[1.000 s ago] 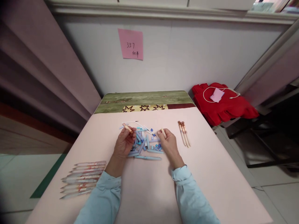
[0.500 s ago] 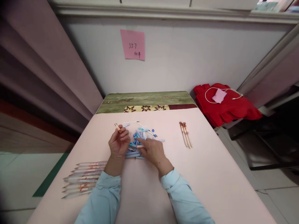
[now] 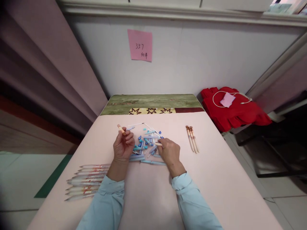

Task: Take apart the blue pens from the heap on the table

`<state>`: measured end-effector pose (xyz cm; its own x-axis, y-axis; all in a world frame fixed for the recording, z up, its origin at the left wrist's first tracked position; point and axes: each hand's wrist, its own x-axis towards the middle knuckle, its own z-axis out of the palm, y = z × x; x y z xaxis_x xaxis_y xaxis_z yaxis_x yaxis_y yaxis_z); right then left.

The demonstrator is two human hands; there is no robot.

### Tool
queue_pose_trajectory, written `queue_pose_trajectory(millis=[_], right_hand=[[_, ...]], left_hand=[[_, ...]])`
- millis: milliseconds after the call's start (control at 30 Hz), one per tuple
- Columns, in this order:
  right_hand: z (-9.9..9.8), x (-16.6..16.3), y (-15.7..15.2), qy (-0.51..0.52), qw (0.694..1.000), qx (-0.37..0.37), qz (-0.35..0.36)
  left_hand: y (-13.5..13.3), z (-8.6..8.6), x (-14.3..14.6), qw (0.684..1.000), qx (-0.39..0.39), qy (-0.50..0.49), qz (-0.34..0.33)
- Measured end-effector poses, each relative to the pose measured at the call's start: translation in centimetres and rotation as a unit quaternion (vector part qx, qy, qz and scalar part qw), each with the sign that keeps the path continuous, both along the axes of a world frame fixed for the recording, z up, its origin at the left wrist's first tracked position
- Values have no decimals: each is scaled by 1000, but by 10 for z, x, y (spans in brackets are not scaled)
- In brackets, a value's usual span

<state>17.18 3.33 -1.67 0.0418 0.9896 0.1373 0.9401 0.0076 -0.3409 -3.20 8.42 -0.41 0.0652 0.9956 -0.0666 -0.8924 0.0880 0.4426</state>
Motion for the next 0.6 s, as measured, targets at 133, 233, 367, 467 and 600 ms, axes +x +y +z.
queue_pose_trajectory(millis=[133,233,367,467,600], right_hand=[[-1,-4,-1,18,1000,14,-7],[-2,-5,-2,52,997,49,-18],[-1,-6,-3,164,981,85,-58],[3,-6,-5,305,945,92,-70],[9,-11,-9,458,882,108,-34]], left_hand=[[-4,5,2,1000,3,18,-5],[-5,4,7,997,-30,69,-34],[-6,2,17,991,-48,123,-34],[-10,2,26,983,-37,171,-56],[-19,3,43,976,-34,178,-121]])
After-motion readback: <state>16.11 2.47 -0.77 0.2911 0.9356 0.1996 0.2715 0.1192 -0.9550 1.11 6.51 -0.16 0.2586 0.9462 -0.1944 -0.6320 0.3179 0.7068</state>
